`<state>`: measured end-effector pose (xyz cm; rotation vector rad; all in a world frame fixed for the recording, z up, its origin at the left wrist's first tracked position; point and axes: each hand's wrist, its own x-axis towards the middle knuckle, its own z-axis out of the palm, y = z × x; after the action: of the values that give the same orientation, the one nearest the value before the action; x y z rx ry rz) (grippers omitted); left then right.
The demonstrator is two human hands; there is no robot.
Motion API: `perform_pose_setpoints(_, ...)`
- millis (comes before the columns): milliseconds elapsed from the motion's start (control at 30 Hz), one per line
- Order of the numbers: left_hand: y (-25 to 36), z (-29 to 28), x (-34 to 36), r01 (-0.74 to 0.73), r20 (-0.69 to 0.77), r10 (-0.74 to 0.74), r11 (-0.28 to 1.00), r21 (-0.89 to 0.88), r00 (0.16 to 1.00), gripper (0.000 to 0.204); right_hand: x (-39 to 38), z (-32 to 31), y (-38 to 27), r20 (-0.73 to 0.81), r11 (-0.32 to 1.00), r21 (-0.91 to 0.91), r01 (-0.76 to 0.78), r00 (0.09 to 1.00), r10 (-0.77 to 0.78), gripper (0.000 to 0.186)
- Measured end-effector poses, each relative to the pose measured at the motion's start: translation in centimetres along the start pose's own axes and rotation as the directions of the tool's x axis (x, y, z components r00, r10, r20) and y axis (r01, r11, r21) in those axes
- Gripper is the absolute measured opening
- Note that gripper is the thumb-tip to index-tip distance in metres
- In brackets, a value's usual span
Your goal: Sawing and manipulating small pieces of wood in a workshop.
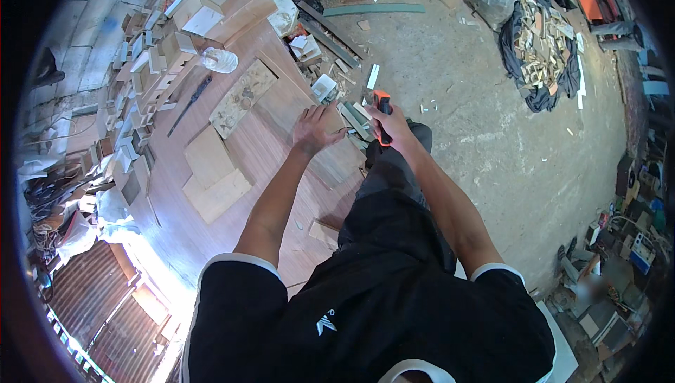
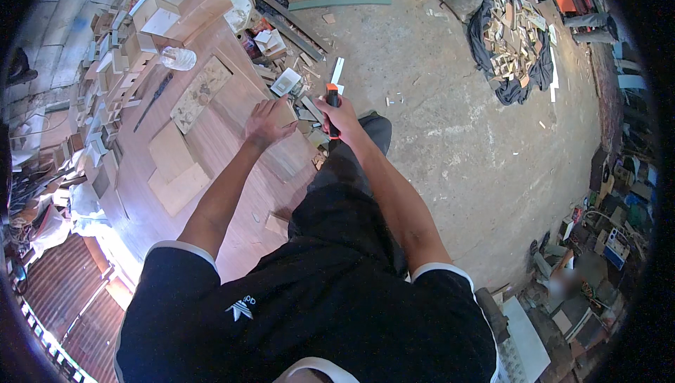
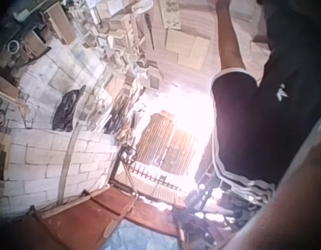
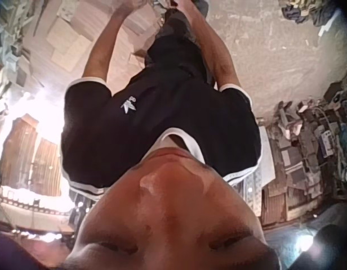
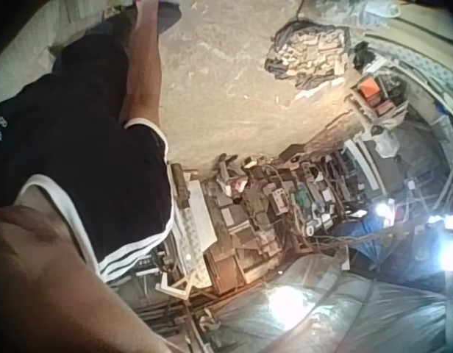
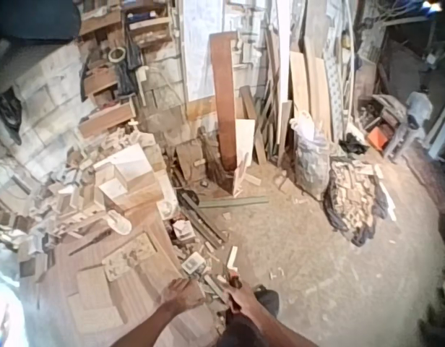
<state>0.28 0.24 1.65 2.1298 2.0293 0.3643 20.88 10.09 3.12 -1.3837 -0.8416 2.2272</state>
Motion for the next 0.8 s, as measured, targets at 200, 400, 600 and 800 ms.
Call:
perform_pose_setpoints(200,0.4,-1.0,0.3,0.09,0.079,-0.086,0.995,-0.037,0.993,0.071,-5.6,-1.7,-0.9,0.083,0.997,-0.079,0.005,0.997,0.002,0.026)
perform_pose_setpoints(400,-1.1,0.0,0.7,0.182,0.241,-0.144,0.972,-0.147,0.96,0.055,-10.4,-1.8,-1.1,0.09,0.975,-0.2,0.092,0.993,-0.075,0.024)
perform_pose_setpoints(600,-5.2,2.4,-0.3,0.244,0.124,-0.21,0.819,-0.519,0.97,0.054,-13.3,-0.6,-1.6,0.091,0.958,-0.263,0.114,0.992,-0.093,0.023)
perform_pose_setpoints(800,-0.1,-3.5,0.7,0.324,0.312,-0.125,0.59,-0.74,0.942,0.061,-15.0,-1.3,-2.4,0.057,0.949,-0.288,0.13,0.991,-0.119,0.023)
